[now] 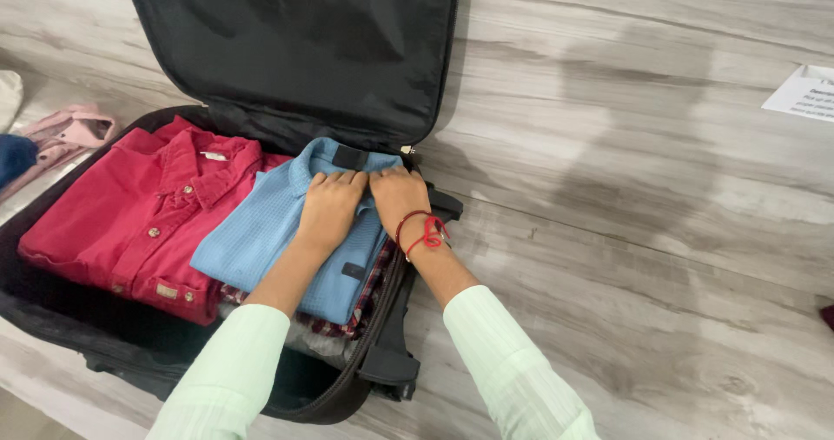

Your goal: The person buttons a red shirt, folds it, and places it into an open suitcase before folding a blue shirt and adding it to the suitcase.

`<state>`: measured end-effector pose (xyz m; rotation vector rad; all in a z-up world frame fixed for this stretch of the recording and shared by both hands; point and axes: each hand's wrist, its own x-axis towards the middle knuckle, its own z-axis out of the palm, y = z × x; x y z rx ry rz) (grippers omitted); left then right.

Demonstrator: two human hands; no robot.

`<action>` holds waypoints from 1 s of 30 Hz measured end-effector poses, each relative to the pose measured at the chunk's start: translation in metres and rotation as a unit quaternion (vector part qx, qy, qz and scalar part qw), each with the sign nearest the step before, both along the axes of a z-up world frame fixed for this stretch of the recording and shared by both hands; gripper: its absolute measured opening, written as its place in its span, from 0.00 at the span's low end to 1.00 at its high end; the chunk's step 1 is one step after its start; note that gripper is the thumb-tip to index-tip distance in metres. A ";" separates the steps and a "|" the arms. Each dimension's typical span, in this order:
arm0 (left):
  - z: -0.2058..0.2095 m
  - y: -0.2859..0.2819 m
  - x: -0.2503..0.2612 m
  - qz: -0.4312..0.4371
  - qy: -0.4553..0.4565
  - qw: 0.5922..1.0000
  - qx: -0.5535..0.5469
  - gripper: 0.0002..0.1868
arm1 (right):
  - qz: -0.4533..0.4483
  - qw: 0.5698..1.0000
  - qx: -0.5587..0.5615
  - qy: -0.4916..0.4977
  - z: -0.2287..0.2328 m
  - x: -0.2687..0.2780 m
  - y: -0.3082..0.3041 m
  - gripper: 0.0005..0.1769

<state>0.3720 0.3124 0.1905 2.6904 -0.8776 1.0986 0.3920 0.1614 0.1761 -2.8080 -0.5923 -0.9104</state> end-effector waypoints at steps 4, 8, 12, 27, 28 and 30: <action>-0.003 0.005 0.008 -0.009 0.150 0.987 -0.059 0.10 | 0.011 0.992 0.031 0.126 0.012 -0.008 -0.006 0.27; -0.017 0.033 0.037 -0.070 0.240 0.957 -0.145 0.12 | 0.081 0.989 0.114 0.048 0.011 -0.003 -0.016 0.23; -0.037 0.043 0.054 -0.149 0.399 0.856 -0.291 0.14 | 0.097 0.975 0.183 0.080 -0.001 0.013 -0.021 0.13; 0.019 0.020 -0.002 0.033 0.140 0.979 -0.142 0.35 | -0.026 0.992 0.119 0.038 0.014 0.012 -0.009 0.24; 0.018 0.025 0.000 0.053 0.072 0.982 -0.168 0.38 | -0.026 0.991 0.121 0.057 0.014 0.010 -0.010 0.28; 0.013 0.036 0.003 0.084 0.109 0.976 -0.168 0.47 | -0.016 0.995 0.086 0.050 0.010 0.015 -0.009 0.23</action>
